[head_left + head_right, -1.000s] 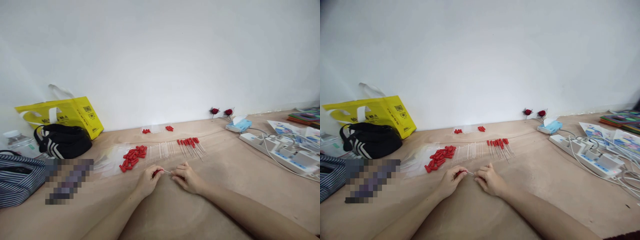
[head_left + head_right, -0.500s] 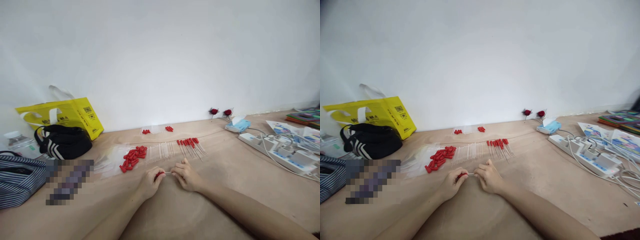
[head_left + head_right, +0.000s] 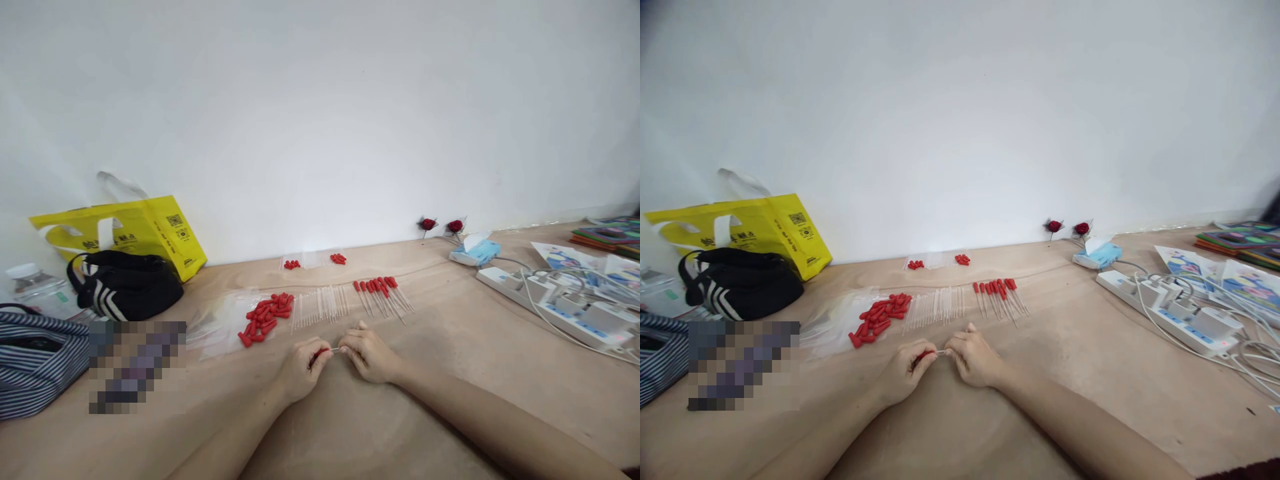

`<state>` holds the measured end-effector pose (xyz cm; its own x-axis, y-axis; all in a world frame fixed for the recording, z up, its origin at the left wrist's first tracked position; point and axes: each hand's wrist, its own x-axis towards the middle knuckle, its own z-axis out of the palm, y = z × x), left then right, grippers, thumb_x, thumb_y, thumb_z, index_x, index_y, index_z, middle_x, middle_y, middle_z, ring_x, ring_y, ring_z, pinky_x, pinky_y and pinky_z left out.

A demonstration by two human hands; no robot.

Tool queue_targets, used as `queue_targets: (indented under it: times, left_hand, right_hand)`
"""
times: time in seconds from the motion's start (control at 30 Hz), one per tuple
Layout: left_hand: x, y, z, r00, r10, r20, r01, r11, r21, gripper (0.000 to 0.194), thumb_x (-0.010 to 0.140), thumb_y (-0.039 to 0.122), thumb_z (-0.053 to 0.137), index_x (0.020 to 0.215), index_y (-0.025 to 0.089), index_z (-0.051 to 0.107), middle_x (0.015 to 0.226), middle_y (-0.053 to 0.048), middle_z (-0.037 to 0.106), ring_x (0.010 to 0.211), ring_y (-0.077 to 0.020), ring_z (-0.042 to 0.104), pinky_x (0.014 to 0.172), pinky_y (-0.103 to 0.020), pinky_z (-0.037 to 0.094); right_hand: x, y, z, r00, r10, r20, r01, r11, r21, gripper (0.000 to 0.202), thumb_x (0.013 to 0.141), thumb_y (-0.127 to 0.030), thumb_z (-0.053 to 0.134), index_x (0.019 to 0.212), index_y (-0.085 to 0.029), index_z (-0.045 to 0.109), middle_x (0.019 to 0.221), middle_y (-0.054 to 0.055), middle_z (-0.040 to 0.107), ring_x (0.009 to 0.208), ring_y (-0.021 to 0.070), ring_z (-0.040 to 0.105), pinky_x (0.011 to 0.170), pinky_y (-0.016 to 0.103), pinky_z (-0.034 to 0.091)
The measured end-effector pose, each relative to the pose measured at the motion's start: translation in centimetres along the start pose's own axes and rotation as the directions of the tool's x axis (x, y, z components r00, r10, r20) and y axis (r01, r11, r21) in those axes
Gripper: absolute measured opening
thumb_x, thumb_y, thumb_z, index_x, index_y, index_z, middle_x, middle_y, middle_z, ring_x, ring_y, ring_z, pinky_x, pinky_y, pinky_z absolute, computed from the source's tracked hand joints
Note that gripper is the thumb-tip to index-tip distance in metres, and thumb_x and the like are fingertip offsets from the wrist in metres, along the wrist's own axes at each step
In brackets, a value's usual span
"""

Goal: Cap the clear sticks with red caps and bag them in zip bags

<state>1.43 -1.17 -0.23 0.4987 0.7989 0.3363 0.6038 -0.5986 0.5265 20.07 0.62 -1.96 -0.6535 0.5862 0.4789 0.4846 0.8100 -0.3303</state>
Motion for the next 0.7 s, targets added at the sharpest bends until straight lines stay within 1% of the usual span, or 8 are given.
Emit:
queue_targets:
  times: [0.23,0.33,0.4,0.47,0.53,0.6,0.63,0.7]
  left_hand:
    - [0.0,0.2,0.0,1.000,0.020,0.017,-0.020,0.999,0.026,0.025,0.085,0.026,0.038,0.071,0.017,0.056,0.062,0.000,0.053,0.057,-0.0126,0.049,0.054,-0.022,0.038]
    - [0.1,0.4,-0.4,0.999,0.017,0.033,-0.018,0.999,0.038,0.024,0.085,0.025,0.038,0.071,0.017,0.057,0.065,-0.001,0.055,0.062,-0.0136,0.052,0.059,-0.023,0.040]
    - [0.1,0.3,-0.9,1.000,0.021,0.013,-0.022,0.999,0.046,0.018,0.083,0.027,0.044,0.077,0.018,0.059,0.072,-0.002,0.057,0.070,-0.0153,0.054,0.066,-0.026,0.043]
    - [0.1,-0.2,-1.5,0.997,0.018,-0.080,-0.011,0.997,0.083,0.019,0.077,0.031,0.054,0.093,0.020,0.058,0.090,-0.004,0.057,0.086,-0.0190,0.053,0.077,-0.031,0.042]
    - [0.0,-1.1,-1.8,0.969,-0.015,-0.247,0.048,0.991,0.126,0.039,0.071,0.033,0.060,0.108,0.022,0.052,0.106,-0.006,0.052,0.098,-0.0225,0.049,0.084,-0.036,0.040]
    - [-0.1,-2.1,-1.9,0.912,-0.082,-0.402,0.137,0.984,0.111,0.043,0.073,0.032,0.058,0.112,0.021,0.047,0.106,-0.007,0.050,0.095,-0.0219,0.050,0.079,-0.035,0.043]
    - [-0.1,-2.5,-1.8,0.892,-0.122,-0.435,0.173,0.982,0.081,0.039,0.075,0.032,0.055,0.111,0.019,0.048,0.101,-0.007,0.052,0.087,-0.0200,0.053,0.072,-0.033,0.046]
    - [-0.1,-3.0,-1.6,0.899,-0.184,-0.398,0.213,0.977,0.030,0.025,0.078,0.030,0.049,0.099,0.017,0.054,0.082,-0.004,0.056,0.068,-0.0156,0.055,0.058,-0.026,0.046]
  right_hand:
    - [0.2,-0.4,-0.8,0.992,0.077,0.095,-0.085,0.993,0.084,0.022,0.086,-0.017,0.033,0.077,-0.017,0.053,0.073,0.002,0.060,0.069,0.0127,0.052,0.070,0.027,0.029]
    - [0.5,-0.7,-1.8,0.987,0.058,0.148,-0.064,0.997,0.035,0.023,0.086,-0.020,0.036,0.076,-0.018,0.057,0.075,0.002,0.062,0.072,0.0133,0.052,0.070,0.028,0.028]
    - [0.7,-0.4,-2.6,0.988,0.070,0.134,-0.067,0.997,-0.029,0.022,0.084,-0.025,0.041,0.074,-0.019,0.060,0.075,0.002,0.063,0.074,0.0147,0.053,0.070,0.029,0.028]
    - [0.9,0.4,-3.2,0.983,0.179,0.030,-0.177,0.982,-0.066,0.023,0.084,-0.028,0.042,0.073,-0.021,0.062,0.077,0.002,0.064,0.076,0.0157,0.054,0.071,0.030,0.029]
    - [1.1,1.8,-3.5,0.914,0.378,-0.145,-0.388,0.921,-0.047,0.027,0.085,-0.029,0.039,0.075,-0.021,0.063,0.079,0.002,0.065,0.075,0.0159,0.055,0.070,0.028,0.031]
    - [1.5,3.5,-3.6,0.771,0.564,-0.295,-0.589,0.808,0.006,0.029,0.085,-0.032,0.036,0.082,-0.022,0.064,0.080,0.003,0.066,0.073,0.0163,0.057,0.066,0.027,0.034]
    - [1.7,4.4,-3.6,0.700,0.627,-0.343,-0.663,0.749,0.016,0.029,0.085,-0.033,0.036,0.085,-0.022,0.063,0.081,0.004,0.066,0.073,0.0170,0.058,0.066,0.028,0.034]
    - [2.1,5.8,-3.4,0.584,0.700,-0.410,-0.768,0.640,-0.002,0.028,0.084,-0.033,0.037,0.089,-0.022,0.062,0.080,0.005,0.067,0.076,0.0192,0.059,0.070,0.031,0.034]
